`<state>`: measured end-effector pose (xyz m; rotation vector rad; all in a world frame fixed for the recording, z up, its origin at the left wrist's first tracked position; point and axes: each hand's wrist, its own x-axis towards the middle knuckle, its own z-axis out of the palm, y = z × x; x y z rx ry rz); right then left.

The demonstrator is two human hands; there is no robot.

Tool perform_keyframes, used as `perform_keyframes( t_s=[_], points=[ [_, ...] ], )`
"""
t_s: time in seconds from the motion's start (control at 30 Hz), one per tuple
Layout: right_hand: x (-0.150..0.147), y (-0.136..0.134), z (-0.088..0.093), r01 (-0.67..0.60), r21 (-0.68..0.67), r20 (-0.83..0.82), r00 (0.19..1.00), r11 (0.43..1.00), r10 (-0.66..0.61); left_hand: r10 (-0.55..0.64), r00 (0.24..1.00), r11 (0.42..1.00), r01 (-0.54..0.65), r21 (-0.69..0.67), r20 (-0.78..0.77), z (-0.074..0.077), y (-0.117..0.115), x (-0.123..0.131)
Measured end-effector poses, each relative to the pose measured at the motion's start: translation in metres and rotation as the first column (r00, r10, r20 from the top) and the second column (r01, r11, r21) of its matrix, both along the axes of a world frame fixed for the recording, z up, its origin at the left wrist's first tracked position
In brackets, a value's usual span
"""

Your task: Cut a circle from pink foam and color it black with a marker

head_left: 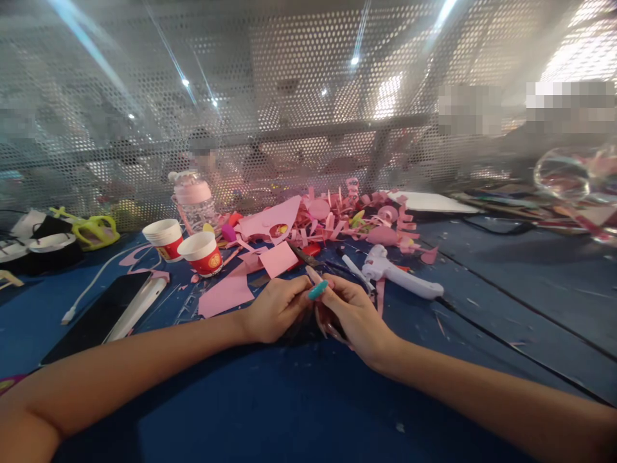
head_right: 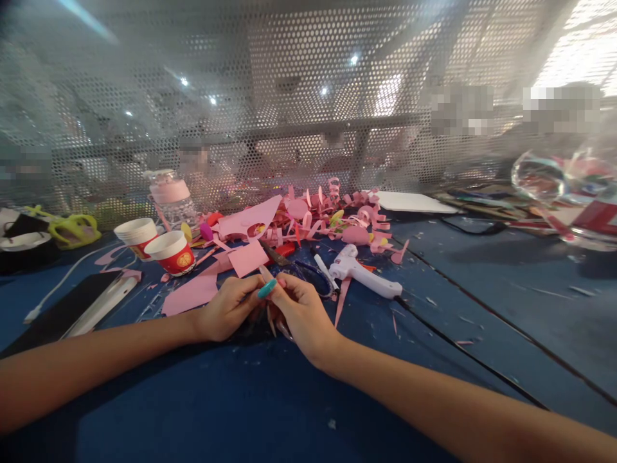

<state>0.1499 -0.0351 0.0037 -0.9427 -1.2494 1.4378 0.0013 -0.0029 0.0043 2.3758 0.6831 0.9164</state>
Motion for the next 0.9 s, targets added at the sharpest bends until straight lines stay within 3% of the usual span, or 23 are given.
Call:
perform_keyframes(
  t_s=[0.2, 0.37, 0.47, 0.53, 0.6, 0.7, 0.9],
  points=[
    [0.0022, -0.0005, 0.0010, 0.011, 0.024, -0.041, 0.999, 1.000, -0.010, -0.028, 0.999, 0.997, 0.031, -0.067, 0.046, -0.0006, 0.0026, -0.0013],
    [0.0037, 0.0013, -0.0019, -0.059, 0.005, -0.093, 0.994, 0.998, 0.059, -0.080, 0.995, 0.995, 0.083, -0.061, 0.054, 0.0002, 0.0018, -0.0012],
    [0.0043, 0.0032, -0.0025, -0.128, -0.019, -0.143, 0.982, 0.992, 0.124, -0.066, 0.997, 0.998, 0.066, -0.016, 0.039, -0.0012, 0.0024, -0.0014],
    [0.0046, 0.0040, -0.0014, -0.168, -0.057, -0.177, 0.972, 0.984, 0.155, -0.050, 0.998, 0.994, 0.045, 0.095, 0.046, -0.0033, 0.0032, -0.0023],
    [0.0049, 0.0045, 0.0001, -0.201, -0.091, -0.201, 0.963, 0.975, 0.179, -0.061, 0.996, 0.961, 0.041, 0.274, 0.063, -0.0054, 0.0037, -0.0035],
    [0.0055, 0.0051, 0.0015, -0.245, -0.114, -0.213, 0.953, 0.963, 0.217, -0.057, 0.996, 0.852, 0.010, 0.523, 0.075, -0.0073, 0.0034, -0.0046],
    [0.0097, 0.0082, 0.0038, -0.362, -0.120, -0.198, 0.921, 0.924, 0.335, 0.029, 0.996, 0.716, -0.079, 0.694, 0.083, -0.0046, 0.0028, -0.0046]
  ],
)
